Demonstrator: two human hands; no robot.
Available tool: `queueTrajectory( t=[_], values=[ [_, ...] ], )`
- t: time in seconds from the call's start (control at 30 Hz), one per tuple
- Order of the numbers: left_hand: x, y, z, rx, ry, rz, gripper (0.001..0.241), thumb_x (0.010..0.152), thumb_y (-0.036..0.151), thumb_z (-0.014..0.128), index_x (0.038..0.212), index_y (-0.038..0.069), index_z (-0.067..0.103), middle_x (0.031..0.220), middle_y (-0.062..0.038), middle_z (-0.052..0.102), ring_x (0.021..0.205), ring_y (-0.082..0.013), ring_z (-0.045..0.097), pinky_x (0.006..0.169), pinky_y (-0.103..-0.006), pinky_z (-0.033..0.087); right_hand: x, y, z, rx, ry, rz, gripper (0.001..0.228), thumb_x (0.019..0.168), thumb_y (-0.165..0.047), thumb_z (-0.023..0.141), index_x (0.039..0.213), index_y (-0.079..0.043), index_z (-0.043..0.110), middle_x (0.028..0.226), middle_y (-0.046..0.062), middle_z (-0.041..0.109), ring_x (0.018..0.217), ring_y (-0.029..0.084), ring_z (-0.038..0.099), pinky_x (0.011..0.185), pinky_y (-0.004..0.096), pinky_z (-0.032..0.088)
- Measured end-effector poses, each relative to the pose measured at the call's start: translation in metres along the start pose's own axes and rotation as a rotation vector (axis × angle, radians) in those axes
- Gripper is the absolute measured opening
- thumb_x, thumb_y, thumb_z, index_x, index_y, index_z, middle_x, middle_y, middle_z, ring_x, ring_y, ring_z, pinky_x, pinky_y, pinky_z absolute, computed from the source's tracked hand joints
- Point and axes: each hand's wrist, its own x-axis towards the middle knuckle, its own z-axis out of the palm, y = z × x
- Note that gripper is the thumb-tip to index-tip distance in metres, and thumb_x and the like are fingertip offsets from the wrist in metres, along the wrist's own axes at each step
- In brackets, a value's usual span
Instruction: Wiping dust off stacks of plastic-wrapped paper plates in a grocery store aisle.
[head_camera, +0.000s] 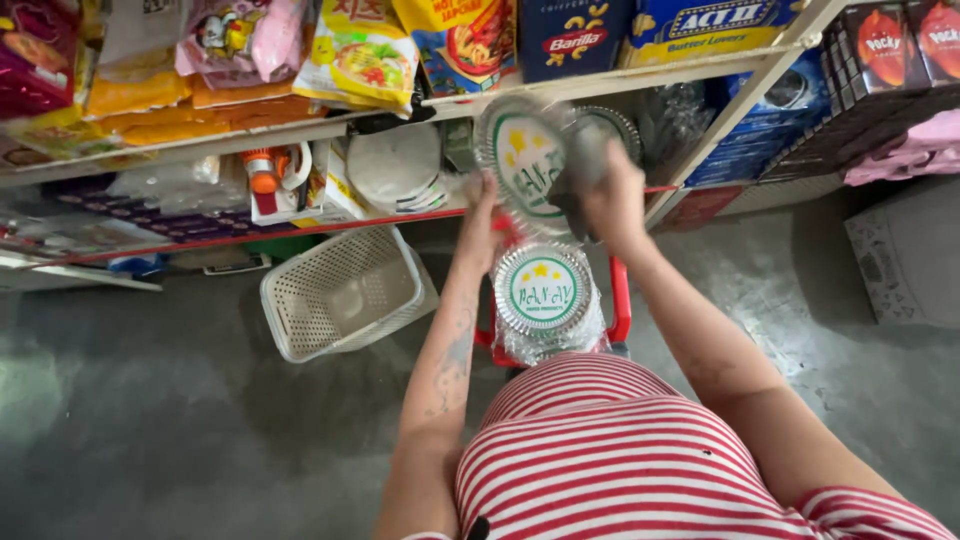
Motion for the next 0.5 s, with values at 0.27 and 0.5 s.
queueTrajectory(
  t=[0.27, 0.5],
  values=[
    [0.045, -0.060, 0.027, -1.142, -0.244, -0.171, 0.062, 0.092, 0.062, 0.068, 0.125, 0.010, 0.066, 0.115, -0.013, 0.073, 0.100, -0.0206, 0.073, 0.083, -0.0268, 0.060, -0.022, -0.074, -0.003, -0.012, -0.491, -0.629, 0.079, 0.102, -0.066, 0.034, 0.147, -0.005, 0.053, 0.159, 0.019, 0.044, 0.152, 0.037, 0.034, 0.124, 0.053, 0.021],
    [0.034, -0.068, 0.015, -0.848, -0.133, -0.034, 0.078, 0.090, 0.072, 0.066, 0.138, 0.011, 0.063, 0.136, -0.014, 0.065, 0.123, -0.0257, 0.064, 0.110, -0.0412, 0.050, 0.035, -0.008, -0.011, -0.033, -0.395, -0.235, 0.048, 0.106, -0.002, 0.051, 0.144, 0.025, 0.039, 0.140, 0.056, 0.037, 0.131, 0.071, 0.033, 0.117, 0.071, 0.022]
  ],
)
